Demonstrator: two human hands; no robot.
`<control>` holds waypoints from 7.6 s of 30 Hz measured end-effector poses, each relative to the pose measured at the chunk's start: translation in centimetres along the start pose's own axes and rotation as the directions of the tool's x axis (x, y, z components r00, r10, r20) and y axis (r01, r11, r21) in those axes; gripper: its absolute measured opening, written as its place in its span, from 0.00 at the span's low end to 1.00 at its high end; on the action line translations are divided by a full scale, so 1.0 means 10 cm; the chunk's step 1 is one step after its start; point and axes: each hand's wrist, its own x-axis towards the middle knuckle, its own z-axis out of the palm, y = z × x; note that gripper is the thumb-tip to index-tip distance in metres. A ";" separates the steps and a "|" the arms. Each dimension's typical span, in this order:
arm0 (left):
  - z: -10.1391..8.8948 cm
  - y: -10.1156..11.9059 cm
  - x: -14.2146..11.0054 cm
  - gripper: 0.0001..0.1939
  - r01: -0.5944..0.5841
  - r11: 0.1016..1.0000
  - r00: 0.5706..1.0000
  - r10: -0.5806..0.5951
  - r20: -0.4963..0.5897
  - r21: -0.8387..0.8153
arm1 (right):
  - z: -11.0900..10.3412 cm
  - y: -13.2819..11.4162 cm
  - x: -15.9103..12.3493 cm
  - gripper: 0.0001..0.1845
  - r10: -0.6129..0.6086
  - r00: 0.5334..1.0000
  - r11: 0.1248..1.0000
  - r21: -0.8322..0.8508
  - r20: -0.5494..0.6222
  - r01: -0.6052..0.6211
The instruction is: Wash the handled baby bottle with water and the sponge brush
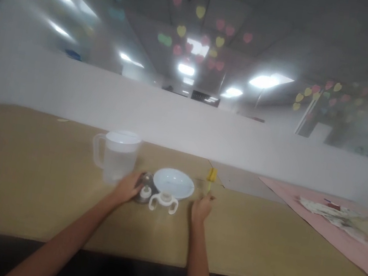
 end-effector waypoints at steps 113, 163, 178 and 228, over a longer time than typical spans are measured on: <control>0.36 0.54 0.27 0.14 -0.165 0.914 0.975 0.096 -0.199 -0.370 | 0.03 -0.53 0.35 0.16 -0.026 0.958 -0.154 0.945 0.287 -0.288; 0.51 0.61 0.39 0.14 -0.123 0.810 0.992 0.095 -0.079 -0.573 | -0.19 -0.92 -0.03 0.14 -0.671 0.712 0.383 0.919 0.207 0.093; 0.33 0.70 0.35 0.12 -0.092 0.658 0.992 -0.005 -0.127 -0.747 | -0.15 -0.88 -0.05 0.12 -0.728 0.638 0.411 0.905 0.251 0.112; 0.41 0.52 0.31 0.12 -0.092 0.964 0.986 0.053 -0.156 -0.251 | -0.43 -1.09 -0.15 0.09 -0.126 0.698 0.483 0.571 -0.705 0.664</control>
